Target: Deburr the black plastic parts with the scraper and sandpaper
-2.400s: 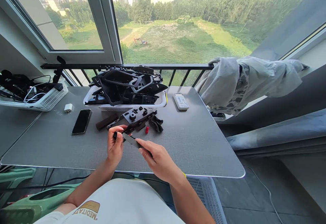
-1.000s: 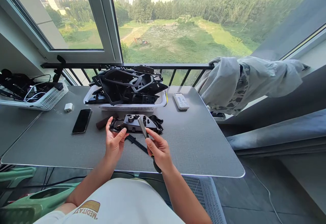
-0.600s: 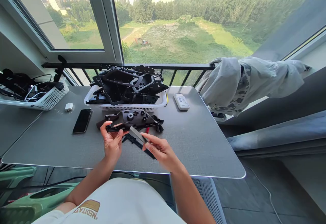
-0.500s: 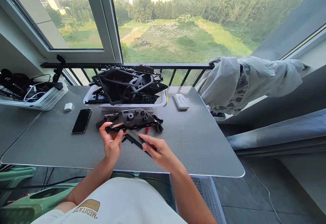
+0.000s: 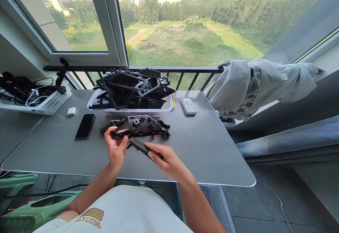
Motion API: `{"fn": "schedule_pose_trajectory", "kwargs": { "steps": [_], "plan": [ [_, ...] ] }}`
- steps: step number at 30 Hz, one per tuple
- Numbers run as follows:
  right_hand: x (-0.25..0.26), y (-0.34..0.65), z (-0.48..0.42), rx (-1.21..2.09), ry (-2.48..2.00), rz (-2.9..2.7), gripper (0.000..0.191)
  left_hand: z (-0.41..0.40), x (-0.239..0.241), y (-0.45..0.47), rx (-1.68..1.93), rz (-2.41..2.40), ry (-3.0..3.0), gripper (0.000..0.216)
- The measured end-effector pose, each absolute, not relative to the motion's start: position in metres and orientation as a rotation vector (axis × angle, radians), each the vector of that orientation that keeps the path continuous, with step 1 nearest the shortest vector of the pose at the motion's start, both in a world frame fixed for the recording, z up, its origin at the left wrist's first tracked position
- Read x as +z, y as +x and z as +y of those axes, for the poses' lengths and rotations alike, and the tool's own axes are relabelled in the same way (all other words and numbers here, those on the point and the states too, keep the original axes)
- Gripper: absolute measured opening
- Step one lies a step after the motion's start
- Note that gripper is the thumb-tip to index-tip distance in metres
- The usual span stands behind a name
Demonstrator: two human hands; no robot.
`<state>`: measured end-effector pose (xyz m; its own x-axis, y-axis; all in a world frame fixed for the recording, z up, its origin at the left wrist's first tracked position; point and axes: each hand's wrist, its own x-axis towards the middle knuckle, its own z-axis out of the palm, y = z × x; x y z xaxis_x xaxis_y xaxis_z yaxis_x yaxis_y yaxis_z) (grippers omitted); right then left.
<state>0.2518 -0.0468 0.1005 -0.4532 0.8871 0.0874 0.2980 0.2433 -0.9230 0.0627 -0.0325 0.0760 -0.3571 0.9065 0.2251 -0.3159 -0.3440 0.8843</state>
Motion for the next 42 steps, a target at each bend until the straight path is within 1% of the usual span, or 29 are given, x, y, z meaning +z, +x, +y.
{"fn": "schedule_pose_trajectory", "kwargs": {
  "steps": [4,8,13,18,26,35,37,39,41,42],
  "plan": [
    [0.102,0.249,-0.046,1.150,-1.081,-1.887,0.046,-0.032,0.076,0.062,1.789,0.956,0.886,0.051],
    [0.103,0.249,-0.047,1.219,-1.016,-1.887,0.044,-0.031,0.079,0.060,1.779,0.919,0.804,0.052],
    [0.102,0.249,-0.053,1.380,-0.992,-1.409,0.046,-0.029,0.088,0.054,1.773,0.877,0.677,0.051],
    [0.098,0.243,-0.052,1.368,-1.004,-1.085,0.051,-0.027,0.092,0.052,1.740,0.880,0.646,0.052],
    [0.093,0.233,-0.047,1.452,-0.937,-0.993,0.044,-0.025,0.091,0.053,1.750,0.983,0.684,0.068],
    [0.090,0.227,-0.041,1.438,-0.940,-0.927,0.047,-0.022,0.090,0.049,1.822,0.934,0.600,0.081],
    [0.087,0.222,-0.041,1.451,-0.926,-0.937,0.049,-0.022,0.089,0.051,1.848,0.924,0.497,0.076],
    [0.084,0.216,-0.043,1.450,-0.922,-0.957,0.051,-0.023,0.088,0.056,1.815,0.902,0.396,0.058],
    [0.081,0.209,-0.044,1.454,-0.926,-0.985,0.054,-0.025,0.090,0.062,1.699,0.900,0.332,0.037],
    [0.080,0.206,-0.045,1.462,-0.931,-1.001,0.055,-0.026,0.091,0.066,1.624,0.910,0.311,0.032]
  ]
}}
